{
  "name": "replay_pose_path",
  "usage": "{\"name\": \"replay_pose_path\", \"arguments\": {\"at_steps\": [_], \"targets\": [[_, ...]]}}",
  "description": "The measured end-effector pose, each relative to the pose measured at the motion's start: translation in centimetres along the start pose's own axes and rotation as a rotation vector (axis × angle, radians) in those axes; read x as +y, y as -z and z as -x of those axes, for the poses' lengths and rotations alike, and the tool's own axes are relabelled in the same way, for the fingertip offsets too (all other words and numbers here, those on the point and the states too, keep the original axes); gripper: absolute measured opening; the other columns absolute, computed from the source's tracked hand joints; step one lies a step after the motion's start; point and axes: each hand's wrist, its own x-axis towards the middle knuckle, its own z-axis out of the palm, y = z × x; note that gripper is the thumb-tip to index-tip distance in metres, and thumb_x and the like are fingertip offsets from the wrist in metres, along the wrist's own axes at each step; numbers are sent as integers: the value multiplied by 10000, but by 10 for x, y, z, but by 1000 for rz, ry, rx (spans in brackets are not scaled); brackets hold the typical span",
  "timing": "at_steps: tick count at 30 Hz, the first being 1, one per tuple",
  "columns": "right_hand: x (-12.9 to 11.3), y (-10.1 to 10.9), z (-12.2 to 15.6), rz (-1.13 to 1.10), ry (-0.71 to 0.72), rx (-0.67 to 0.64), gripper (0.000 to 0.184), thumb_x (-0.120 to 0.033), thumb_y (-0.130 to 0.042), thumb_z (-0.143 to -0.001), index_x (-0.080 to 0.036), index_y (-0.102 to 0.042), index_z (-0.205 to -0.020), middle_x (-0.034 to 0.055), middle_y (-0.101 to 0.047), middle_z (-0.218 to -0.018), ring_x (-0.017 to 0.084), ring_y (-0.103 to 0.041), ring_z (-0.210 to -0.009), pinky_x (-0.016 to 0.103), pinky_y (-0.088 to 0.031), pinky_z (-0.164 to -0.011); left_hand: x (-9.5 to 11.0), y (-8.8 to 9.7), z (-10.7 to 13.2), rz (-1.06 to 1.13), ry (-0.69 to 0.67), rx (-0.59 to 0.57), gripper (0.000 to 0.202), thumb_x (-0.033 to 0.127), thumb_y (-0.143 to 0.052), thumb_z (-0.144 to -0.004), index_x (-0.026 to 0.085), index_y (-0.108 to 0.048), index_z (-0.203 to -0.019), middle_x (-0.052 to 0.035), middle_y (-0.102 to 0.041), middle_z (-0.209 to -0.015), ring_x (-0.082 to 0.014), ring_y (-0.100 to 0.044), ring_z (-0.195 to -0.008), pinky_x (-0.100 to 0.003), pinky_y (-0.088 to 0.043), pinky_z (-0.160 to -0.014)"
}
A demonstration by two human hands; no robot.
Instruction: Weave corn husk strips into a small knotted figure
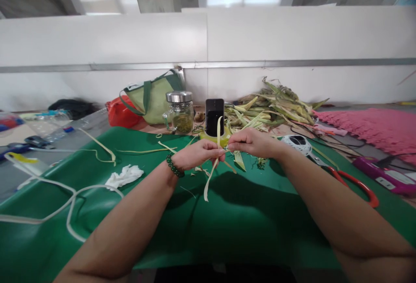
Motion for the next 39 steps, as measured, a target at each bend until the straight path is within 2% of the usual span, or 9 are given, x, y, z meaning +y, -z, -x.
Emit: {"name": "replay_pose_path", "arguments": {"at_steps": [9,13,16,20,23,26,29,34,39], "targets": [[7,3,0,-33,-39,-3,332,-404,-460,-856,-144,-594,-699,-14,-501,-599,93,-437,-556,208,-336,-531,0,1,-2,222,30,-3,271,357,-606,-775,129,-633,-631,1,-600,-514,-89,-526,-502,-218,-416,-569],[12,-7,-5,13,-115,146,312,-381,-463,-850,-146,-593,-691,-23,-486,-572,95,-425,-546,218,-328,-540,-5,-1,-7,434,76,94,285,349,-590,-789,122,-660,-630,-22,-633,-543,-98,-572,-531,-221,-452,-596],[16,-13,-7,18,-167,240,292,-359,-464,-858,-154,-590,-693,-17,-530,-581,99,-444,-544,225,-327,-545,-5,-2,-7,529,82,84,297,355,-568,-803,120,-695,-673,-46,-680,-643,-120,-622,-603,-246,-489,-675],[14,-13,-5,54,-157,375,207,-353,-502,-845,-174,-597,-802,16,-610,-756,115,-493,-626,227,-344,-564,-3,-3,-5,508,99,74,260,366,-659,-740,114,-707,-702,-55,-691,-669,-126,-630,-618,-258,-494,-709],[2,-9,-2,93,-87,446,257,-422,-590,-794,-175,-545,-742,11,-572,-709,110,-458,-594,224,-328,-541,-3,-5,-7,472,106,112,301,411,-670,-728,114,-702,-695,-55,-687,-660,-124,-621,-612,-264,-494,-700],[-14,-8,1,107,1,295,300,-428,-676,-729,-177,-522,-671,-13,-533,-638,96,-428,-551,217,-317,-525,-4,-5,-7,434,98,146,295,394,-624,-761,128,-683,-648,-39,-674,-630,-119,-605,-601,-267,-488,-704],[-21,-9,2,120,34,153,202,-332,-688,-719,-171,-566,-717,0,-585,-705,97,-473,-585,215,-354,-564,-3,-5,-6,351,59,131,160,245,-613,-725,136,-668,-622,-24,-682,-649,-127,-605,-650,-262,-476,-736],[-17,-8,4,96,-78,156,43,-186,-617,-699,-173,-611,-740,-9,-607,-656,90,-502,-550,198,-362,-530,1,-2,0,239,37,58,124,136,-596,-647,145,-692,-726,-15,-711,-721,-147,-622,-737,-257,-463,-742],[-17,-8,4,-60,-78,168,158,-306,-608,-762,-155,-624,-807,-2,-603,-607,93,-514,-526,200,-371,-504,2,-1,1,192,36,69,113,144,-578,-674,163,-686,-699,-4,-703,-695,-147,-626,-724,-262,-471,-725]]}}
